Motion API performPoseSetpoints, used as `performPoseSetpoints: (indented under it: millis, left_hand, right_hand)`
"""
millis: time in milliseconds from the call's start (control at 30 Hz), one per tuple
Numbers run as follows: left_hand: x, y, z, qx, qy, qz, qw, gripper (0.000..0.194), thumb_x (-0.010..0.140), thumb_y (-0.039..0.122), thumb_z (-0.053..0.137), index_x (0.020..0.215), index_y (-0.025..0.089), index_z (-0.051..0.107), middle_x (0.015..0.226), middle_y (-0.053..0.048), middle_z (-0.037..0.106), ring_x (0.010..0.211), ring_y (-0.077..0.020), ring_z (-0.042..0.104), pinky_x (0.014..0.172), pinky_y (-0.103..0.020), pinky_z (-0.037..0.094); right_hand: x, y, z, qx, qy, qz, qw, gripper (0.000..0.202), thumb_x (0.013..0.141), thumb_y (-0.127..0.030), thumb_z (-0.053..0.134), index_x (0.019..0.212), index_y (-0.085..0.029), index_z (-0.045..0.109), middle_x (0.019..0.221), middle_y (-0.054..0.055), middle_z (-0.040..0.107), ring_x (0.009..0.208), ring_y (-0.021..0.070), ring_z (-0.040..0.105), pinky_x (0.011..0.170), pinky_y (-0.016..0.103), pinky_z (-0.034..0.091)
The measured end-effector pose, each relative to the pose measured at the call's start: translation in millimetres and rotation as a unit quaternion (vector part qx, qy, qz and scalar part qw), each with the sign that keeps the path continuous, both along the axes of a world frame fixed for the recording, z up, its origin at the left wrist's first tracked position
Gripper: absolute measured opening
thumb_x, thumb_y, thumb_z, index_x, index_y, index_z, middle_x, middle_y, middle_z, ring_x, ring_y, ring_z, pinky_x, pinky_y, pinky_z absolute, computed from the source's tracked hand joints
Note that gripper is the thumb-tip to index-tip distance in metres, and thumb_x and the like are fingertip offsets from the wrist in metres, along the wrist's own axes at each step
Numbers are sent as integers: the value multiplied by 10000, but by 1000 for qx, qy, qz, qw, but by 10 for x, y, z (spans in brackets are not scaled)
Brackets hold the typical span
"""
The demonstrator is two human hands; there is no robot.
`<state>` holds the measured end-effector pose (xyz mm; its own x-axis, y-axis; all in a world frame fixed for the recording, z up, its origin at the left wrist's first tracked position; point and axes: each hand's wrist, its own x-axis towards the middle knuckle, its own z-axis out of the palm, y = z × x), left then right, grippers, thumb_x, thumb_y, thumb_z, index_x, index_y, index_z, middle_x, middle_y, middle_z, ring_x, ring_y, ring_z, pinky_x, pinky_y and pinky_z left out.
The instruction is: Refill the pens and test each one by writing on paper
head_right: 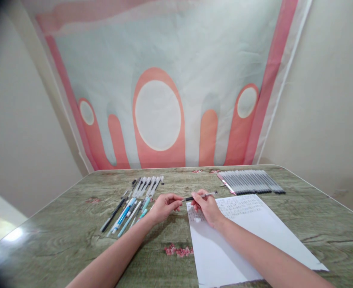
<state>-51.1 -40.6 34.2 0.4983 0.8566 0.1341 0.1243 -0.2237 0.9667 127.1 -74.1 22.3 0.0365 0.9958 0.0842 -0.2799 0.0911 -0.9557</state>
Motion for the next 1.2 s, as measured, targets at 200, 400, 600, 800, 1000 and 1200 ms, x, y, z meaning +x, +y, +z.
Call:
performPoseSetpoints:
  millis: [200, 400, 600, 800, 1000, 1200]
  left_hand:
    - [6, 4, -20, 6, 4, 2, 1000, 323, 709, 361, 594, 891, 95, 620, 648, -29, 611, 572, -111, 553, 567, -233, 440]
    - [79, 26, -30, 11, -7, 54, 998, 330, 722, 391, 565, 901, 116, 607, 676, -25, 604, 592, -107, 534, 600, -233, 439]
    - [71, 106, -21, 18, -63, 126, 990, 353, 751, 443, 498, 881, 121, 560, 711, -15, 547, 585, -83, 487, 574, -197, 411]
    - [44, 153, -139, 61, -67, 174, 981, 270, 815, 377, 417, 922, 147, 510, 727, 2, 506, 593, -78, 473, 588, -197, 407]
    - [82, 97, -195, 93, -21, 181, 979, 235, 839, 327, 382, 970, 170, 498, 803, -15, 537, 671, -99, 518, 673, -236, 436]
    - [125, -43, -170, 113, 33, 136, 984, 466, 791, 236, 477, 1214, 175, 293, 1026, -79, 491, 769, -111, 521, 697, -246, 441]
  right_hand:
    - [-3, 9, -4, -7, 0, 3, 1000, 362, 656, -495, 621, 657, -191, 425, 545, -23, 585, 411, 77, 448, 420, 204, 349]
    - [-19, 38, -8, 2, 26, 5, 1000, 327, 667, -474, 620, 656, -192, 455, 570, -25, 587, 441, 77, 470, 445, 205, 374]
    - [62, 71, 100, -8, 24, -6, 1000, 383, 716, -541, 512, 770, -165, 561, 616, 8, 579, 431, 79, 454, 398, 204, 348]
    - [328, 104, 316, 58, -228, -27, 972, 288, 704, -447, 563, 771, -167, 579, 644, 18, 619, 512, 107, 516, 437, 204, 364]
    - [493, 65, 416, 103, -464, 71, 877, 158, 702, -355, 567, 712, -209, 626, 592, 3, 637, 536, 144, 546, 522, 241, 374]
    - [702, 200, 298, 133, -661, -31, 738, 157, 741, -297, 520, 651, -217, 621, 701, 26, 648, 705, 177, 576, 644, 254, 362]
